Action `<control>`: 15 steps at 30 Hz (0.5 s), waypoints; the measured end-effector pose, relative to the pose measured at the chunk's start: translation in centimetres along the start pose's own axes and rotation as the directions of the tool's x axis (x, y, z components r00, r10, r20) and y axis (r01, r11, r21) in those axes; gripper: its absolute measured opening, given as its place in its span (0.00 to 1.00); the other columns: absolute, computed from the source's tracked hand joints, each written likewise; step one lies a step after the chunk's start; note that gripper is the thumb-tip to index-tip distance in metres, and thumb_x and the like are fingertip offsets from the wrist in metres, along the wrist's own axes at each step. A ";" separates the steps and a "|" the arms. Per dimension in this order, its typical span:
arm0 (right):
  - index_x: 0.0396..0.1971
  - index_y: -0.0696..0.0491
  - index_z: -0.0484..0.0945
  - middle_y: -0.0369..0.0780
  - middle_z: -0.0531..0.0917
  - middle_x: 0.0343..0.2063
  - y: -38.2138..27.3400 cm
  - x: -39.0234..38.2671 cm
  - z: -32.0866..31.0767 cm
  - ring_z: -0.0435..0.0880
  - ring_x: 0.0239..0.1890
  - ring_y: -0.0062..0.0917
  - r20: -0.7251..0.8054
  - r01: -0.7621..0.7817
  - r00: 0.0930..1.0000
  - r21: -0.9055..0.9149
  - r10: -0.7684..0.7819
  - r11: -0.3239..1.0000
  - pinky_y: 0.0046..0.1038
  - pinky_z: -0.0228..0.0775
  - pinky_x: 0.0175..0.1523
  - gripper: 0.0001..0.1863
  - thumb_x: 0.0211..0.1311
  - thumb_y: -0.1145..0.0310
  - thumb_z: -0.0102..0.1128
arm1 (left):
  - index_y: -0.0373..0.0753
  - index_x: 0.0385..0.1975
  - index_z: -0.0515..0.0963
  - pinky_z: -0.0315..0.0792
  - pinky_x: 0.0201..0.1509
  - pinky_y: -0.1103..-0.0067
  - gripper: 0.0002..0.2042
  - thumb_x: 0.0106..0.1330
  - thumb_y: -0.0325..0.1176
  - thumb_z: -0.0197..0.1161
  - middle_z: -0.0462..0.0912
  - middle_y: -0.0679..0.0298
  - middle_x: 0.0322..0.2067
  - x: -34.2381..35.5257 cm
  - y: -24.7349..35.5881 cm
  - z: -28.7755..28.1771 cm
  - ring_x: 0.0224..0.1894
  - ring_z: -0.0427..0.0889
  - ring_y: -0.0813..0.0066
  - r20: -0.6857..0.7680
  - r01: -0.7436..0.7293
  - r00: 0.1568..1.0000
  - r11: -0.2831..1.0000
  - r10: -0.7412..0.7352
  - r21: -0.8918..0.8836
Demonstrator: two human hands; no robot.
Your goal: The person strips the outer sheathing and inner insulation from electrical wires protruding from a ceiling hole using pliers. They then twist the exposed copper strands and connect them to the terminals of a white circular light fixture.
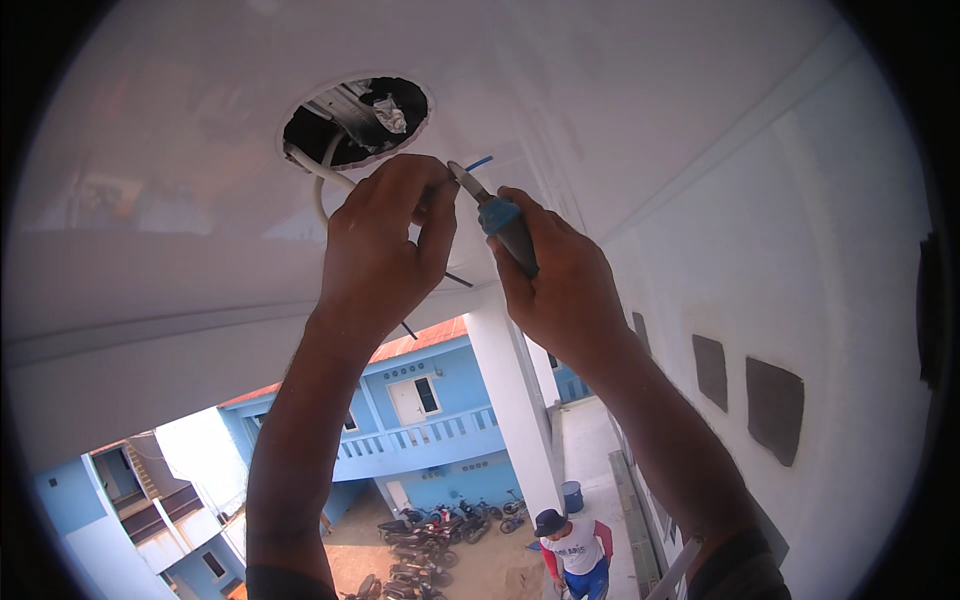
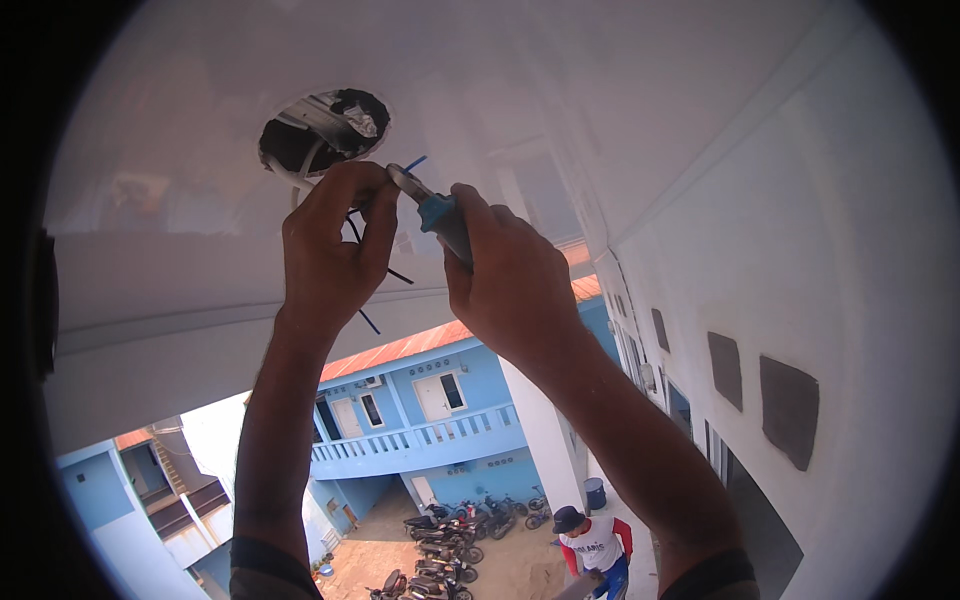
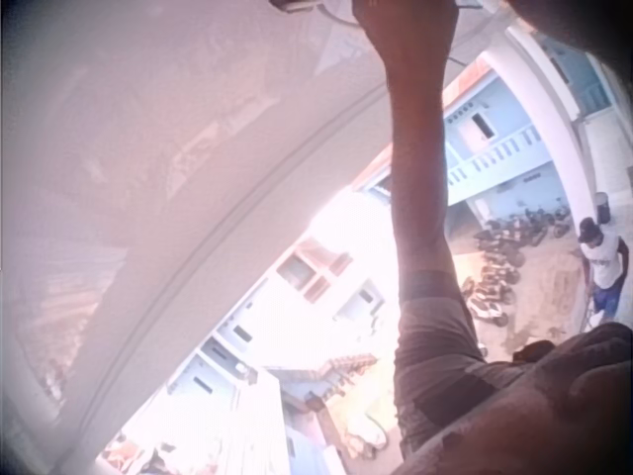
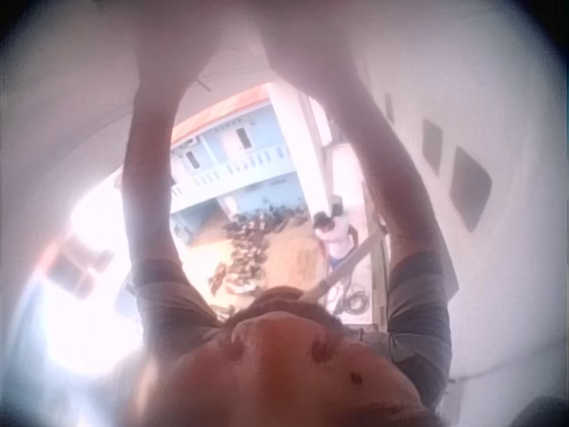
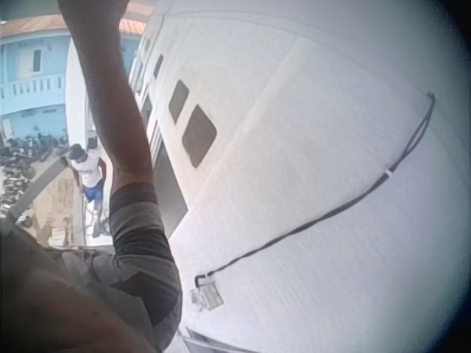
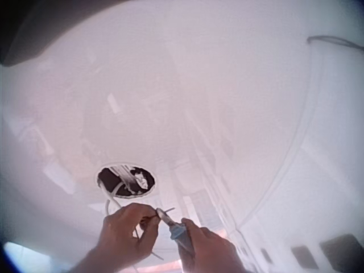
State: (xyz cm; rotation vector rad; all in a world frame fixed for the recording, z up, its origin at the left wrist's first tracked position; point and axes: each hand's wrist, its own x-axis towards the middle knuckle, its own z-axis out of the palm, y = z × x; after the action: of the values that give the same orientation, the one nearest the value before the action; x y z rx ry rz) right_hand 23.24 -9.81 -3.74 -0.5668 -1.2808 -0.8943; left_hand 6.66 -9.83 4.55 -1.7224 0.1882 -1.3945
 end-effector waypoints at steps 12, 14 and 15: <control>0.44 0.55 0.77 0.42 0.83 0.23 0.0 0.9 -3.1 0.85 0.26 0.32 0.181 -0.073 0.981 0.028 0.066 0.997 0.35 0.76 0.37 0.11 0.68 0.65 0.62 | 0.37 0.28 0.81 0.62 0.22 0.79 0.07 0.63 0.32 0.71 0.78 0.65 0.19 0.8 -0.4 -1.2 0.18 0.72 0.79 0.218 -0.069 0.975 0.992 0.045 0.104; 0.43 0.55 0.78 0.41 0.83 0.23 -0.1 0.9 -3.1 0.85 0.25 0.33 0.166 -0.060 0.985 0.037 0.053 0.998 0.34 0.76 0.36 0.10 0.68 0.66 0.63 | 0.37 0.26 0.81 0.61 0.22 0.79 0.09 0.63 0.33 0.72 0.77 0.65 0.18 0.7 -0.5 -1.2 0.17 0.71 0.78 0.194 -0.108 0.978 0.986 0.082 0.125; 0.43 0.55 0.78 0.41 0.83 0.22 0.0 0.8 -3.1 0.85 0.25 0.33 0.159 -0.056 0.986 0.040 0.049 0.998 0.34 0.75 0.36 0.10 0.68 0.66 0.63 | 0.37 0.26 0.81 0.61 0.22 0.79 0.09 0.63 0.34 0.73 0.77 0.66 0.17 0.7 -0.6 -1.1 0.17 0.71 0.78 0.180 -0.115 0.979 0.986 0.092 0.122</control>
State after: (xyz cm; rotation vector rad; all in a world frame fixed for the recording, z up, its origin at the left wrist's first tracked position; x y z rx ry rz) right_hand 24.99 -12.47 -3.65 -0.6432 -1.4186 -0.7878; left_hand 5.74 -10.49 5.43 -1.6896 0.0858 -1.1482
